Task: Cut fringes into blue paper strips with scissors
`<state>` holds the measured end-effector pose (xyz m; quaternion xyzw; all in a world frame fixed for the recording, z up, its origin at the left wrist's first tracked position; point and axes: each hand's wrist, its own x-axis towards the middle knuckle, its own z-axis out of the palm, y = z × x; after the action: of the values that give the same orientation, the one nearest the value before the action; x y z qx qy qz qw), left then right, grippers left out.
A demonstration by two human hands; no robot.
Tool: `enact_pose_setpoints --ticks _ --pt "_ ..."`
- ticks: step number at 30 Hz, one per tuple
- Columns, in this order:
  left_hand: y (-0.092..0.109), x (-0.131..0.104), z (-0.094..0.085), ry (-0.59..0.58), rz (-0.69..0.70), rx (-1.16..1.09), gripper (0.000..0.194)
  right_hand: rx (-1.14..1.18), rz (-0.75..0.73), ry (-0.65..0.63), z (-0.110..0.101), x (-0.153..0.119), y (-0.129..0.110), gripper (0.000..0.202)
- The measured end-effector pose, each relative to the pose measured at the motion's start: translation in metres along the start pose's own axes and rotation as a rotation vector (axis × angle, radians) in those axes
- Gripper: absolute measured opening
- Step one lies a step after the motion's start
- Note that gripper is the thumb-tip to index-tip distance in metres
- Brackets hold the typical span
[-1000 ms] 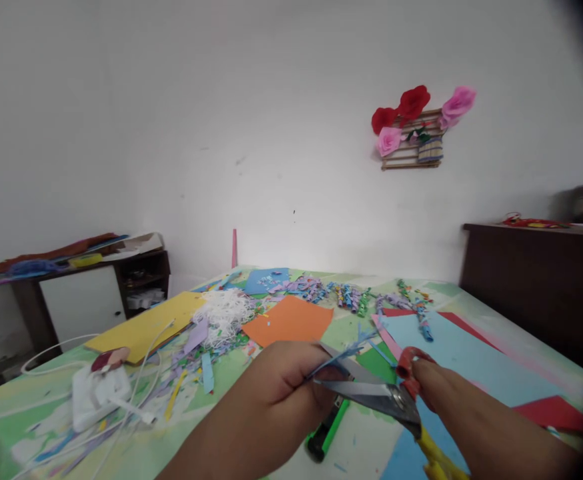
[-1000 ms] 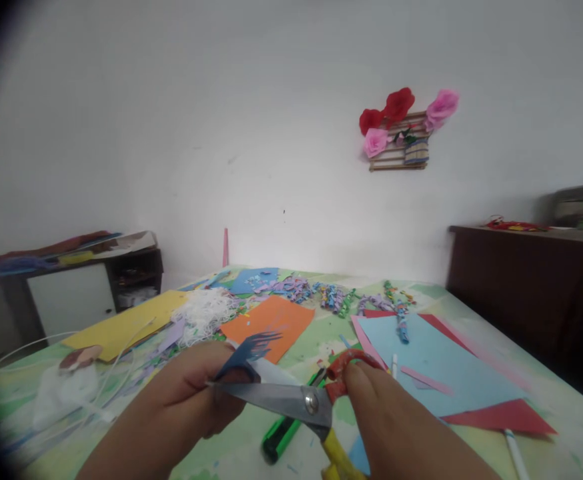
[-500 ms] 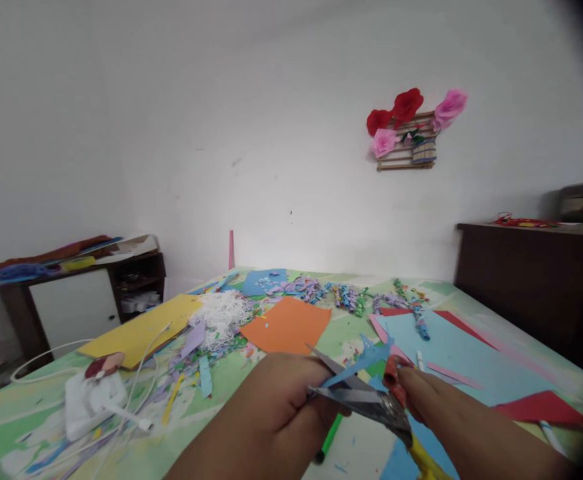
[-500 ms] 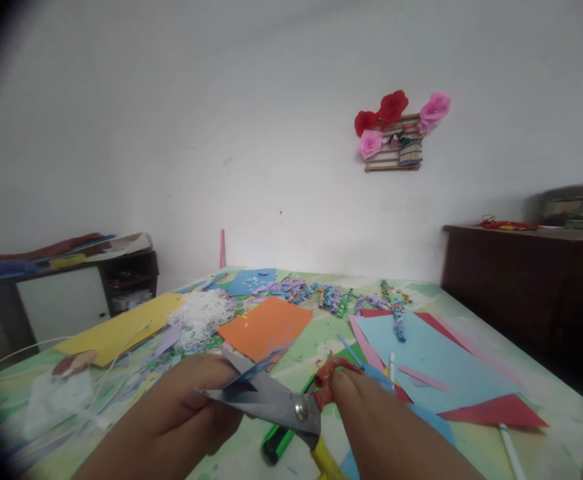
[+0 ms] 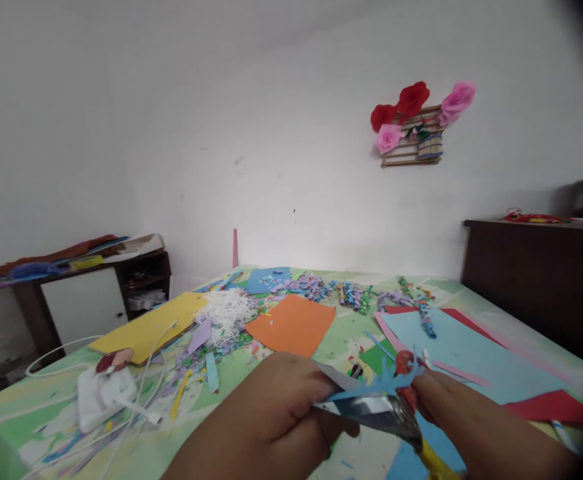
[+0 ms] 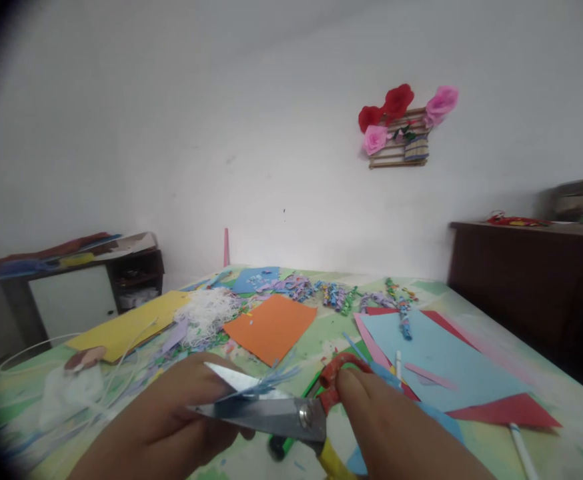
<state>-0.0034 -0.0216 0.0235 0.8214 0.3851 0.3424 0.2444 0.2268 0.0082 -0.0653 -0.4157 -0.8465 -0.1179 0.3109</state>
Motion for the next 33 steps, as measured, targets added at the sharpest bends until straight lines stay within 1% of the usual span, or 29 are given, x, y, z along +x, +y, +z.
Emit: enact_pose_setpoints --ticks 2,3,5,7,9,11,14,16,18,20,22,24,26,28,29,31,33 --pt "0.001 -0.001 -0.001 0.008 -0.100 -0.077 0.017 -0.021 -0.025 -0.055 -0.003 0.001 -0.001 0.063" --pt "0.001 -0.001 -0.002 0.003 -0.157 -0.134 0.018 -0.041 -0.035 -0.061 -0.005 0.001 -0.002 0.063" --pt "0.001 -0.001 -0.001 -0.034 -0.266 -0.264 0.021 -0.077 -0.059 -0.035 -0.008 0.001 -0.002 0.064" --pt "0.000 -0.001 0.001 -0.095 -0.360 -0.373 0.023 -0.104 -0.085 -0.015 -0.010 0.000 -0.001 0.067" --pt "-0.003 -0.001 0.002 -0.130 -0.425 -0.452 0.021 -0.129 -0.128 0.025 -0.012 0.000 0.000 0.071" --pt "-0.007 0.000 0.003 -0.164 -0.434 -0.532 0.017 -0.165 -0.147 0.055 -0.012 -0.001 0.002 0.073" --pt "-0.013 0.004 0.003 -0.205 -0.351 -0.636 0.010 -0.201 -0.152 0.054 -0.011 -0.002 0.005 0.078" --pt "-0.016 0.007 0.003 -0.210 -0.273 -0.631 0.025 -0.213 -0.178 0.054 -0.010 -0.005 0.009 0.085" --pt "-0.015 0.009 0.002 -0.216 -0.224 -0.583 0.038 -0.229 -0.186 0.044 -0.008 -0.008 0.013 0.093" --pt "-0.011 0.010 0.001 -0.215 -0.214 -0.516 0.041 -0.250 -0.172 0.022 -0.006 -0.009 0.016 0.100" --pt "-0.007 0.009 0.001 -0.208 -0.225 -0.431 0.037 -0.250 -0.157 0.013 -0.005 -0.009 0.017 0.102" --pt "-0.005 0.006 0.003 -0.178 -0.254 -0.327 0.029 -0.221 -0.153 0.003 -0.005 -0.007 0.016 0.097" --pt "-0.007 0.002 0.007 -0.086 -0.279 -0.213 0.023 -0.179 -0.148 -0.010 -0.008 -0.006 0.013 0.086" --pt "-0.010 -0.001 0.012 0.056 -0.252 -0.108 0.021 -0.135 -0.126 -0.028 -0.012 -0.004 0.009 0.075" --pt "-0.011 -0.002 0.014 0.109 -0.232 -0.073 0.021 -0.116 -0.115 -0.029 -0.013 -0.004 0.007 0.071" --pt "-0.011 -0.003 0.017 0.174 -0.194 -0.021 0.022 -0.090 -0.109 -0.025 -0.016 -0.001 0.004 0.067" --pt "-0.010 -0.002 0.018 0.199 -0.167 0.015 0.025 -0.077 -0.135 -0.010 -0.018 0.001 0.002 0.063"
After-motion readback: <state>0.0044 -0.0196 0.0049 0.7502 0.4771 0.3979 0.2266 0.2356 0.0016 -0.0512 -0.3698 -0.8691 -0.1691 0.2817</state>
